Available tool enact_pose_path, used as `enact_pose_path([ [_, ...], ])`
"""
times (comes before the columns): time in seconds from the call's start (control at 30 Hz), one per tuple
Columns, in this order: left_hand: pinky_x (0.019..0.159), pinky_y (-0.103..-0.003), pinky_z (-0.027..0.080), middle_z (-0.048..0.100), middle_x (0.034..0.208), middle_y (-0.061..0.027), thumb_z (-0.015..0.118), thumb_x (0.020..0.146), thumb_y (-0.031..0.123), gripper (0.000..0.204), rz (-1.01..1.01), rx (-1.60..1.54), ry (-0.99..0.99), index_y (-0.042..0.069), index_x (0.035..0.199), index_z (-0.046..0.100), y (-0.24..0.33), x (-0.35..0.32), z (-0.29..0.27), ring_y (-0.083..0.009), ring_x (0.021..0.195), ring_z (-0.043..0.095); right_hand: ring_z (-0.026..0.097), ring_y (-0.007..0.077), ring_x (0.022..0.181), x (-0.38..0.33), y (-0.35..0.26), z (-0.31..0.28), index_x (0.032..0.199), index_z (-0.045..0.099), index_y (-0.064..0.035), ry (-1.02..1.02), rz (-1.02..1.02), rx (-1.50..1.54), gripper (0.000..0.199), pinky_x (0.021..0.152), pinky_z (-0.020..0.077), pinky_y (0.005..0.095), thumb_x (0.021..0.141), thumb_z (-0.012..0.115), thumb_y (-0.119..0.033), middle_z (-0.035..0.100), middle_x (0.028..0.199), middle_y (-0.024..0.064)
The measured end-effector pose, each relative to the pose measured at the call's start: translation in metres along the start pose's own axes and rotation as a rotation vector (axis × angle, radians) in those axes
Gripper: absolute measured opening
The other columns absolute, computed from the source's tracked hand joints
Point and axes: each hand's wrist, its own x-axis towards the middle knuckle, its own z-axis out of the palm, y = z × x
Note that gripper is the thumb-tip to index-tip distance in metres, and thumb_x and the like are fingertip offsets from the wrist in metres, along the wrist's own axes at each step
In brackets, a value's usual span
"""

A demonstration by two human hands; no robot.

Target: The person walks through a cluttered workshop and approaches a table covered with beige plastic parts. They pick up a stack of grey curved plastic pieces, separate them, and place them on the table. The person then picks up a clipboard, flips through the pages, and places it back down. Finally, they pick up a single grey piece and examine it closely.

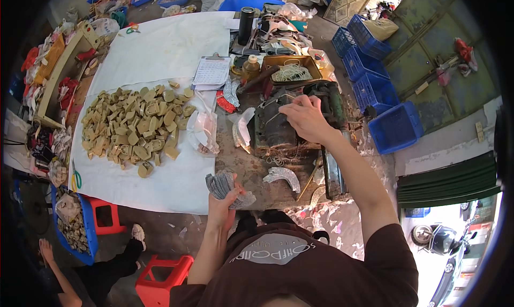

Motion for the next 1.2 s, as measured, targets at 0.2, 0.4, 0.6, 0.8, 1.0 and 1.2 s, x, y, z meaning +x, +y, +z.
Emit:
enact_pose_path([
  [0.2, 0.074, -0.033, 0.048, 0.060, 0.084, -0.0094, 0.061, 0.074, -0.001, 0.040, -0.120, -0.012, 0.045, -0.005, 0.112, 0.052, -0.007, -0.008, -0.015, -0.0193, 0.078, 0.060, 0.045, 0.0215, 0.109, 0.019, 0.004, 0.016, 0.103, 0.061, -0.0160, -0.230, -0.063, -0.267, 0.027, 0.100, 0.0191, 0.0510, 0.076, 0.057, -0.017, 0.062, 0.094, -0.0034],
  [0.4, 0.079, -0.039, 0.049, 0.061, 0.089, -0.0139, 0.061, 0.072, 0.001, 0.039, -0.069, -0.114, -0.004, -0.005, 0.110, 0.053, 0.002, -0.010, -0.010, -0.0264, 0.082, 0.060, 0.046, 0.0230, 0.104, 0.034, 0.009, 0.018, 0.105, 0.061, -0.0147, -0.325, 0.042, -0.206, 0.024, 0.095, 0.0252, 0.0498, 0.082, 0.054, -0.019, 0.062, 0.089, -0.0004],
  [0.6, 0.090, -0.046, 0.046, 0.058, 0.111, -0.0194, 0.064, 0.072, 0.004, 0.043, -0.042, -0.047, -0.003, -0.006, 0.112, 0.052, 0.002, -0.008, 0.003, -0.0327, 0.105, 0.057, 0.050, 0.0253, 0.095, 0.006, -0.004, -0.010, 0.102, 0.059, -0.0068, 0.060, 0.178, 0.308, 0.021, 0.084, 0.0379, 0.0394, 0.083, 0.057, -0.015, 0.061, 0.087, 0.0055],
  [0.8, 0.097, -0.039, 0.041, 0.050, 0.126, -0.0173, 0.065, 0.072, 0.002, 0.047, -0.017, 0.078, -0.149, -0.005, 0.116, 0.051, -0.012, 0.002, 0.033, -0.0268, 0.117, 0.048, 0.055, 0.0293, 0.081, -0.084, -0.082, -0.030, 0.088, 0.060, -0.0041, 0.164, 0.352, 0.684, 0.012, 0.076, 0.0450, 0.0388, 0.078, 0.062, -0.009, 0.059, 0.081, 0.0108],
  [1.0, 0.104, -0.037, 0.032, 0.037, 0.139, -0.0110, 0.063, 0.078, 0.010, 0.058, -0.060, 0.041, -0.383, -0.003, 0.129, 0.041, -0.042, 0.002, 0.097, -0.0231, 0.124, 0.040, 0.042, 0.0291, 0.101, -0.110, -0.143, -0.031, 0.104, 0.061, -0.0045, 0.351, 0.592, 0.826, 0.031, 0.086, 0.0378, 0.0395, 0.074, 0.068, -0.007, 0.051, 0.109, 0.0075],
  [1.2, 0.104, -0.037, 0.031, 0.043, 0.134, -0.0131, 0.060, 0.081, 0.008, 0.051, 0.028, 0.168, -0.391, -0.001, 0.128, 0.042, -0.068, -0.006, 0.128, -0.0231, 0.123, 0.042, 0.043, 0.0260, 0.100, -0.136, -0.123, -0.046, 0.101, 0.063, -0.0082, 0.454, 0.630, 0.618, 0.031, 0.083, 0.0325, 0.0388, 0.071, 0.068, -0.004, 0.051, 0.109, 0.0041],
])
